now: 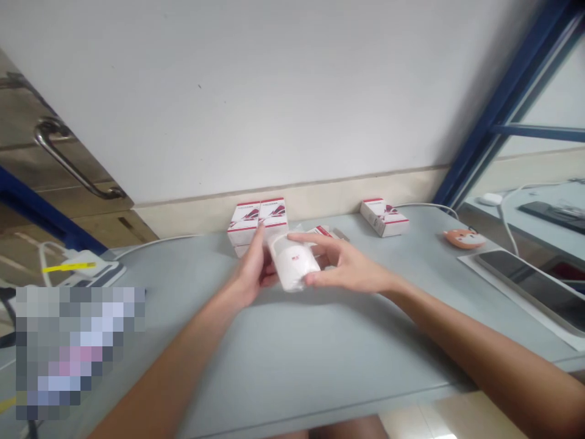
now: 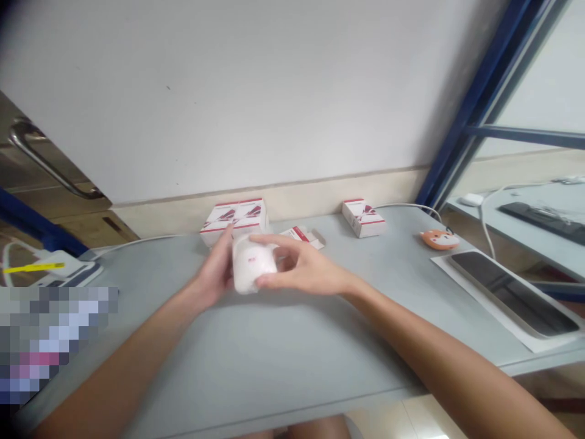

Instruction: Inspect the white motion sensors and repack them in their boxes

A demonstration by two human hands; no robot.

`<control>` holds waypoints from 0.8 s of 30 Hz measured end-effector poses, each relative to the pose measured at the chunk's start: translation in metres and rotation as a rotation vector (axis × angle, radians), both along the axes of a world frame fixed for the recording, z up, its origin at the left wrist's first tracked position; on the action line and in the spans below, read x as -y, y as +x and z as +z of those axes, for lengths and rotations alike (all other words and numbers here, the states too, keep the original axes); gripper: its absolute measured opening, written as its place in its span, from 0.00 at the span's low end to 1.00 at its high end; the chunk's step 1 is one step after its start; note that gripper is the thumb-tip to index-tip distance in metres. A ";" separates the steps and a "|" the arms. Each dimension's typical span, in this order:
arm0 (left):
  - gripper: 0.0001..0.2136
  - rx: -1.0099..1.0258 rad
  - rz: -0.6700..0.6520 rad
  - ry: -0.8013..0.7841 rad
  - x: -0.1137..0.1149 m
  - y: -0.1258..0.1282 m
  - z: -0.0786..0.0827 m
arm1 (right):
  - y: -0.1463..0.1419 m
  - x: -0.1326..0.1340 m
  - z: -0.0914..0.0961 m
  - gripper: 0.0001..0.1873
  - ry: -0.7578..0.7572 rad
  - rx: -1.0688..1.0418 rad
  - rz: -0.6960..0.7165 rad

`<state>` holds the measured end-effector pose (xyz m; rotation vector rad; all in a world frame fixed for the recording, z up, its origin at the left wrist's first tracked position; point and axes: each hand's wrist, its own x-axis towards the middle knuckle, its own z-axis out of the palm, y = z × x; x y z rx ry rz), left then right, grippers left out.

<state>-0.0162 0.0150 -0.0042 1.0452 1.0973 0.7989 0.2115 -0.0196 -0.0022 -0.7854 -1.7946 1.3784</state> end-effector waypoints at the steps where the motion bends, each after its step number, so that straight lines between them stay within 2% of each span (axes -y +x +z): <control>1: 0.34 -0.073 0.078 0.075 0.000 0.001 0.000 | 0.001 -0.002 0.001 0.38 0.004 -0.027 -0.058; 3: 0.31 -0.295 0.223 0.337 0.002 0.005 0.000 | 0.008 -0.011 0.001 0.33 0.022 -0.048 -0.210; 4: 0.27 -0.420 0.236 0.506 0.004 0.007 -0.001 | 0.015 -0.017 0.001 0.31 0.042 -0.030 -0.308; 6: 0.16 -0.673 0.162 0.816 0.010 0.011 -0.005 | 0.030 -0.030 -0.003 0.30 0.094 0.080 -0.517; 8: 0.15 -0.877 0.010 0.933 0.016 0.015 -0.013 | 0.045 -0.044 -0.011 0.31 0.127 0.203 -0.688; 10: 0.18 -0.984 -0.077 0.917 0.020 0.017 -0.022 | 0.058 -0.055 -0.020 0.33 0.102 0.301 -0.764; 15: 0.13 -1.004 -0.157 0.915 0.021 0.015 -0.030 | 0.068 -0.063 -0.036 0.36 0.041 0.383 -0.683; 18: 0.09 -0.922 -0.193 0.920 0.017 0.011 -0.028 | 0.066 -0.062 -0.038 0.37 0.033 0.370 -0.620; 21: 0.10 -0.789 -0.192 0.862 0.013 0.008 -0.026 | 0.065 -0.063 -0.041 0.37 -0.031 0.311 -0.556; 24: 0.10 -0.682 -0.169 0.819 0.008 0.006 -0.028 | 0.063 -0.066 -0.049 0.37 -0.061 0.254 -0.560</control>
